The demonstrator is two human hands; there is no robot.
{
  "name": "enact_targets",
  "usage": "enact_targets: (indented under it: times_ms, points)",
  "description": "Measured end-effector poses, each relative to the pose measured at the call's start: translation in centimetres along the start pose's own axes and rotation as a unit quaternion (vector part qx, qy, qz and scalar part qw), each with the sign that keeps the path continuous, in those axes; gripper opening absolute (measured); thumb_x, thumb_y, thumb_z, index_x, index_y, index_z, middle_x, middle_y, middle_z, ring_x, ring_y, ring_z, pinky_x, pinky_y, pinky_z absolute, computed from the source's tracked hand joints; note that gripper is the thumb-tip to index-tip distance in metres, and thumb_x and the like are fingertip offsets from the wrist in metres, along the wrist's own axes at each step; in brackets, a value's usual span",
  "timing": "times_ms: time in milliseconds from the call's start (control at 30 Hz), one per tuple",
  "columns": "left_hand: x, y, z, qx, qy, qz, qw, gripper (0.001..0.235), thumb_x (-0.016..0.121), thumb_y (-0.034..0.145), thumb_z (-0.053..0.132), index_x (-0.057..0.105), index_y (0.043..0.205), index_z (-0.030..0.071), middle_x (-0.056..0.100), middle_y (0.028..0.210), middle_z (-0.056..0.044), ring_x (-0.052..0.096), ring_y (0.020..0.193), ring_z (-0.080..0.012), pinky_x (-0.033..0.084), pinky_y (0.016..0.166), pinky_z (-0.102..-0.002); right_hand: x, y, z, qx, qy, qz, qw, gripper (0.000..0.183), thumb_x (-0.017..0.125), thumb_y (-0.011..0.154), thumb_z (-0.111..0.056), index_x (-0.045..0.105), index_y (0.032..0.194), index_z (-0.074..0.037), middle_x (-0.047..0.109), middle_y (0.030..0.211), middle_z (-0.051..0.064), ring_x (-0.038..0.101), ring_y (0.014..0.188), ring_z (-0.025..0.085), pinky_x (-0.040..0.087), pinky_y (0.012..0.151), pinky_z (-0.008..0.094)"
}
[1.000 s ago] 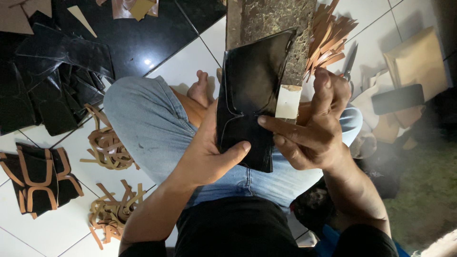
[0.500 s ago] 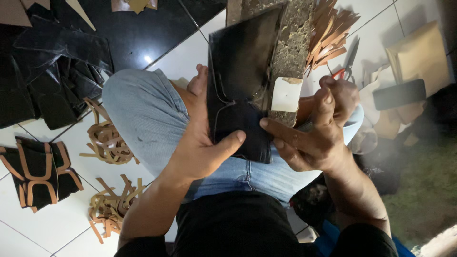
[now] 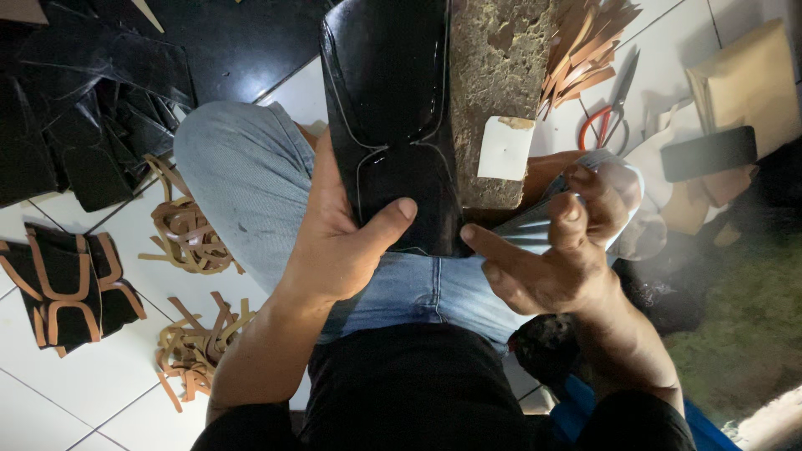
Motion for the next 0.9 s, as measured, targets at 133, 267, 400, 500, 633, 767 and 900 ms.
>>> enact_targets:
  times_ms: [133,267,400,500,633,767,900]
  points:
    - [0.4,0.0,0.0,0.001,0.000,-0.013,1.000,0.071,0.061,0.104,-0.011,0.022,0.162,0.003,0.051,0.144,-0.009,0.051,0.131,-0.0136,0.045,0.114,-0.033,-0.1,-0.3,0.6,0.017,0.018,-0.025,0.999,0.032,0.071,0.099,-0.028,0.082,0.129,-0.021,0.000,0.179,0.012,0.007,0.159,0.037,0.023,0.134,0.053]
    - [0.7,0.2,0.3,-0.023,-0.036,0.016,0.999,0.071,0.061,0.101,-0.011,0.023,0.160,0.005,0.052,0.142,-0.010,0.054,0.127,-0.0119,0.048,0.110,-0.031,-0.7,-0.3,0.1,0.013,-0.048,-0.038,0.998,0.023,0.071,0.098,-0.032,0.087,0.114,-0.026,0.002,0.177,0.008,0.010,0.159,0.033,0.023,0.131,0.046]
    - [0.4,0.1,0.4,-0.061,-0.145,0.057,0.986,0.076,0.058,0.101,-0.015,0.020,0.161,0.009,0.059,0.131,-0.013,0.064,0.099,-0.0091,0.055,0.079,-0.023,-0.5,-0.2,-0.9,0.016,-0.018,-0.008,1.000,0.024,0.073,0.094,-0.035,0.087,0.110,-0.024,0.006,0.178,0.003,0.010,0.156,0.036,0.027,0.125,0.049]
    - [0.3,0.3,0.2,-0.056,-0.178,0.039,0.982,0.080,0.056,0.105,-0.016,0.014,0.166,0.016,0.063,0.122,-0.014,0.069,0.082,-0.0086,0.055,0.058,-0.021,-0.6,-0.5,-1.2,0.019,-0.045,-0.003,0.999,0.021,0.075,0.092,-0.033,0.089,0.107,-0.026,0.006,0.178,0.002,0.015,0.157,0.036,0.026,0.124,0.048]
    - [0.7,0.3,0.1,-0.055,-0.256,0.052,0.964,0.077,0.055,0.108,-0.019,0.014,0.163,0.017,0.063,0.121,-0.018,0.074,0.085,-0.0154,0.059,0.058,-0.025,-0.8,-0.9,-1.4,0.015,-0.068,-0.017,0.997,0.022,0.073,0.100,-0.033,0.087,0.116,-0.028,0.002,0.181,0.002,0.011,0.160,0.035,0.022,0.127,0.044]
    - [0.9,0.4,0.1,-0.074,-0.276,0.089,0.954,0.083,0.047,0.100,-0.016,0.009,0.161,0.026,0.058,0.127,-0.020,0.075,0.104,-0.0282,0.063,0.082,-0.046,-0.5,-1.1,-1.5,0.044,-0.049,0.008,0.998,0.031,0.063,0.094,-0.039,0.084,0.113,-0.026,0.006,0.177,0.006,0.012,0.152,0.035,0.015,0.122,0.053]
    - [1.2,0.6,-0.1,-0.066,-0.322,0.052,0.943,0.078,0.045,0.104,-0.014,0.008,0.161,0.026,0.057,0.130,-0.025,0.073,0.108,-0.0373,0.060,0.085,-0.054,-0.3,-1.7,-1.6,0.080,0.012,-0.012,0.997,0.035,0.062,0.101,-0.035,0.087,0.120,-0.020,0.003,0.178,0.010,0.015,0.156,0.036,0.025,0.127,0.053]
Point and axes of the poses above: each hand's wrist, its own y-axis towards the middle knuckle, its own x-axis out of the palm, z = x × y, the point moved 2 cm from there along y, towards the middle knuckle
